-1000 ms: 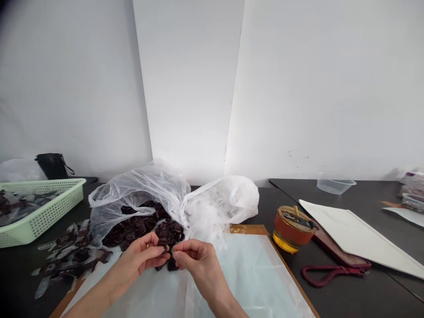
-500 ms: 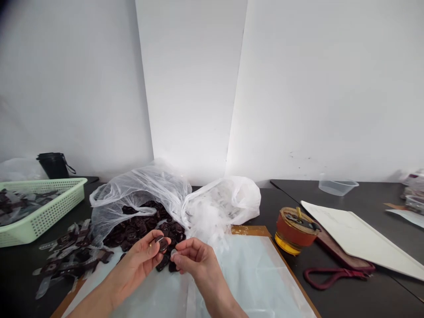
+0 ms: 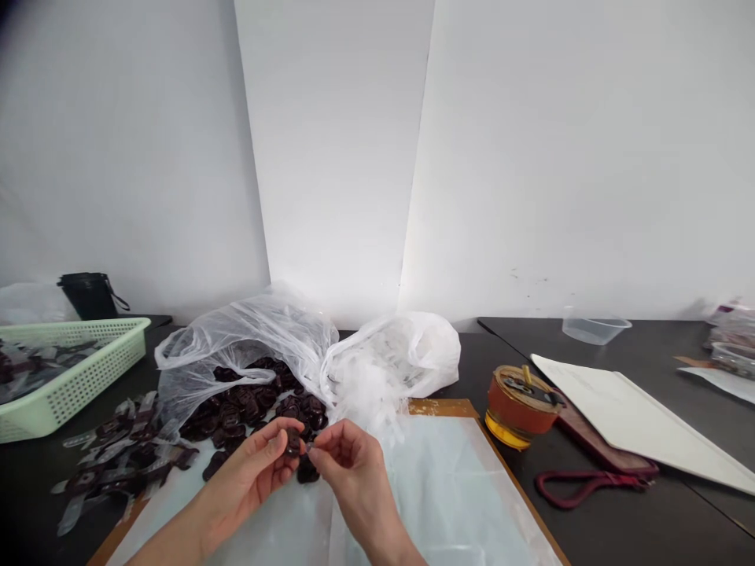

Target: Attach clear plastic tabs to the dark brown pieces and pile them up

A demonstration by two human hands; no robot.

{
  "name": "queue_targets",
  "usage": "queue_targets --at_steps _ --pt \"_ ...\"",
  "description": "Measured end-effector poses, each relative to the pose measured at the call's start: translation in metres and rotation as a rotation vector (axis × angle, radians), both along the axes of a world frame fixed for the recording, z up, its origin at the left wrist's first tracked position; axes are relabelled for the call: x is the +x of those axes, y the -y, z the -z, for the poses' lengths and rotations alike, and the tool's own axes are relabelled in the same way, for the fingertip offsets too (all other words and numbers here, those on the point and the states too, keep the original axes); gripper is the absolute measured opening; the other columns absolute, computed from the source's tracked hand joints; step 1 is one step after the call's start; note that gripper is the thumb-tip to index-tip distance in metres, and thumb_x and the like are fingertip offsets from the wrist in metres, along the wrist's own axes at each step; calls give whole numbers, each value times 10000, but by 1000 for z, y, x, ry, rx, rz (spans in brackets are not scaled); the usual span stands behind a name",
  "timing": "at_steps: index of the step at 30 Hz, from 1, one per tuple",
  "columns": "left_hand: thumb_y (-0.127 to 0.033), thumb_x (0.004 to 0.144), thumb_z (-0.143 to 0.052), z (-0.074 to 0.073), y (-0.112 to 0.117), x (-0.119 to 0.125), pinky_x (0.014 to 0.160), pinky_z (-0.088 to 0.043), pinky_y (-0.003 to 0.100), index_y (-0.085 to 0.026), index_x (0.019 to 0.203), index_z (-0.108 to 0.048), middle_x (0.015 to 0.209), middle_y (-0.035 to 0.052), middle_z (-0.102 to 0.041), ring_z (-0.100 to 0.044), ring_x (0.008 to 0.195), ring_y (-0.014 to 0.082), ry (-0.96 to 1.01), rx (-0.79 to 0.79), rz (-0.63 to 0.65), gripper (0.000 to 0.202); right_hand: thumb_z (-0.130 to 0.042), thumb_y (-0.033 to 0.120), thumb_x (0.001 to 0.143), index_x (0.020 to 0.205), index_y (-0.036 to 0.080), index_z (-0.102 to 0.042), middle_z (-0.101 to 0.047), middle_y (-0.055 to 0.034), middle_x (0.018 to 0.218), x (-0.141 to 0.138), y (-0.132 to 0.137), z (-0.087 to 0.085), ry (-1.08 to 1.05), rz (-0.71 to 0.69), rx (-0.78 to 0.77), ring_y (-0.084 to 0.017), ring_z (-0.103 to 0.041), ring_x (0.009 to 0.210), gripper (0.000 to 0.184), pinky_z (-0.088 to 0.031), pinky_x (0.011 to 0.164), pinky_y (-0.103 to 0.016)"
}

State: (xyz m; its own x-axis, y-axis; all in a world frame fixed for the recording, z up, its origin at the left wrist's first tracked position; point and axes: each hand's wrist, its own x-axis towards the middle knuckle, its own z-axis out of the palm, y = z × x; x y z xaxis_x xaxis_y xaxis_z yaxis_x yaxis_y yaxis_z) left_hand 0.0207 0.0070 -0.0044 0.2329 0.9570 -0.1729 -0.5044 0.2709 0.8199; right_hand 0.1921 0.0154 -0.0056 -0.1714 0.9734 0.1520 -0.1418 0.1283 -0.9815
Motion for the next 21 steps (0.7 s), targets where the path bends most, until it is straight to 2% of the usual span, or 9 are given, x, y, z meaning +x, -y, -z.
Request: queue_targets --at_steps 4,12,18,21 --pt "-346 749 -807 4 2 5 637 -498 188 -177 900 -703 735 -5 -683 -623 649 86 -48 -1 -10 249 -684 246 790 721 166 -634 -614 8 656 0 7 -3 235 104 151 -131 -524 621 117 -418 591 -238" --pt "-387 703 -829 7 1 7 657 -481 220 -178 883 -700 710 -19 -640 -612 677 114 -148 49 -10 305 -567 123 821 717 183 -641 -618 0 674 -2 10 -1 485 125 416 -137 -539 616 141 -423 588 -232" --pt "-421 705 -812 12 -2 7 656 -470 237 -180 888 -702 695 -12 -651 -613 684 138 -245 77 -41 321 -554 131 857 774 198 -707 -648 -36 754 -1 12 -2 537 49 434 -159 -584 652 186 -452 612 -252" --pt "-451 708 -799 13 -2 7 642 -469 236 -174 842 -694 690 -13 -648 -613 670 138 -291 77 -43 325 -568 113 842 763 203 -726 -662 -38 747 -1 11 -4 501 65 415 -162 -594 646 198 -450 600 -252"
